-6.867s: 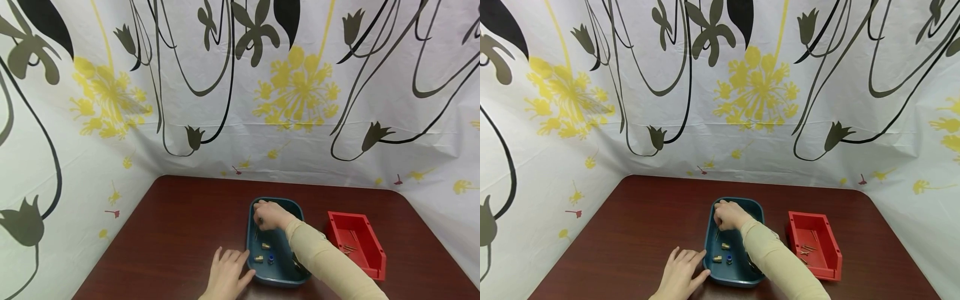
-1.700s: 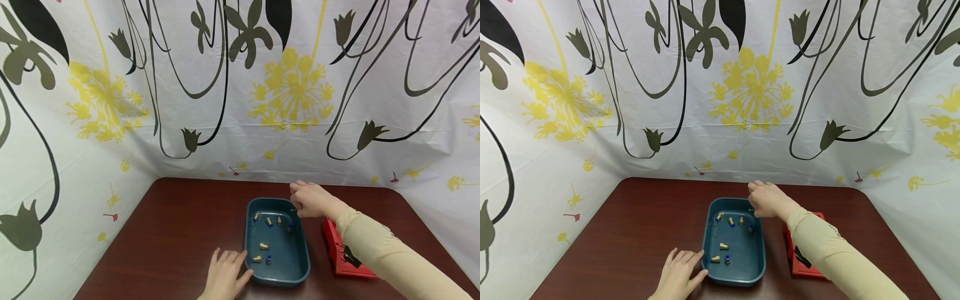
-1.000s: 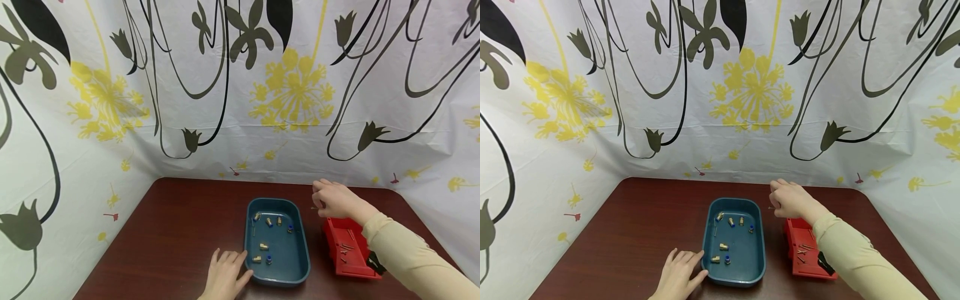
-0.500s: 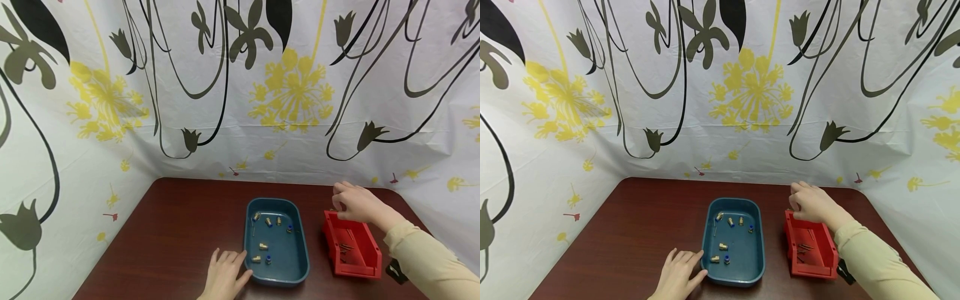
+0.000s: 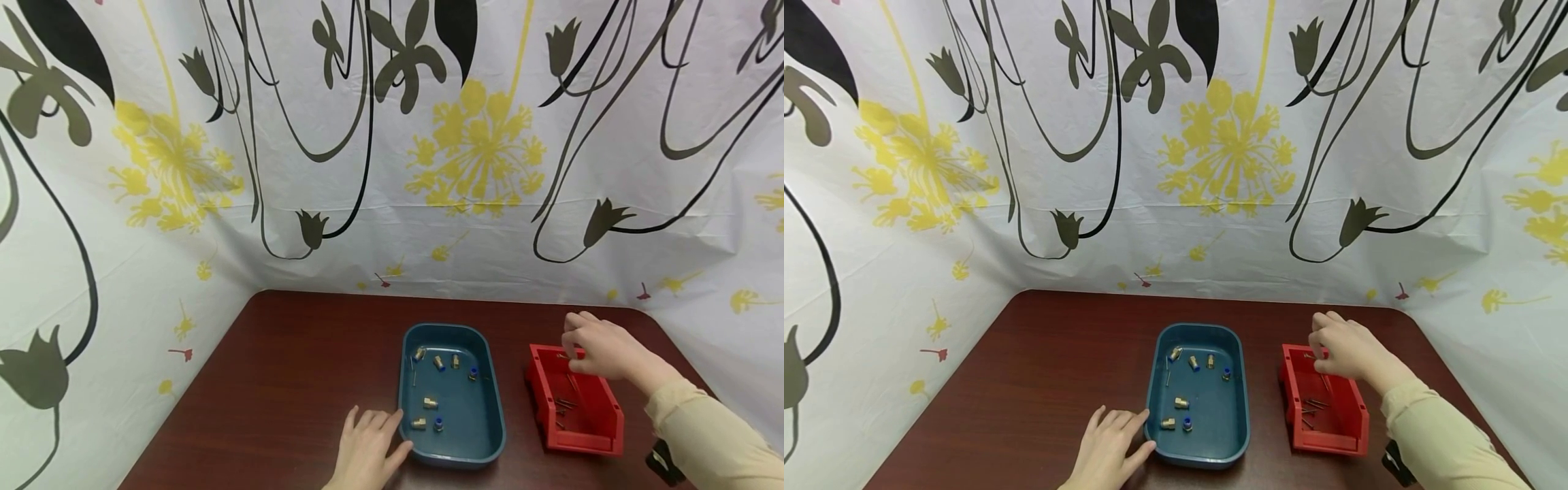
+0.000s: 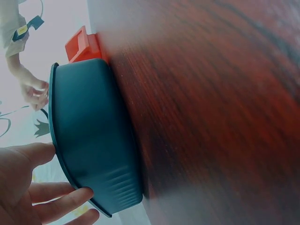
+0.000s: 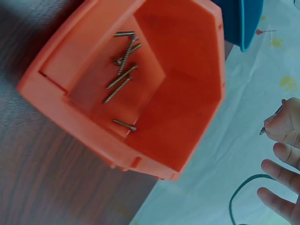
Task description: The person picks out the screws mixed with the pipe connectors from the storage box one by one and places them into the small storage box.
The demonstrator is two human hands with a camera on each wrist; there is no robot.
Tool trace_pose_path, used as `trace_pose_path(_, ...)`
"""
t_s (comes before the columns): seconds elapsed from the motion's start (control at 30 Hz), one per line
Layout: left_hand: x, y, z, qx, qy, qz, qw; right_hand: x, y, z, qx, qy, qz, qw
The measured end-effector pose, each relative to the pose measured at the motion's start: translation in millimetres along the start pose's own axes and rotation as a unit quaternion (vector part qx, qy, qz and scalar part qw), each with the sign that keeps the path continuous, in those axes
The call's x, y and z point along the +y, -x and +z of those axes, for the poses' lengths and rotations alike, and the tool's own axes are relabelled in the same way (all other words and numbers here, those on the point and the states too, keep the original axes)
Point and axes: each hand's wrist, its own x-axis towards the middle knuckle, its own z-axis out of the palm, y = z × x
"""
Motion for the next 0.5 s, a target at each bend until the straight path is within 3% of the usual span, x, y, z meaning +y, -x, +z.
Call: trace_pose_path(0.5, 0.1, 0.0, -0.3, 0.005, 0.003, 0.002, 1.0, 1, 11, 24, -0.024, -0.022, 0.026, 0.999)
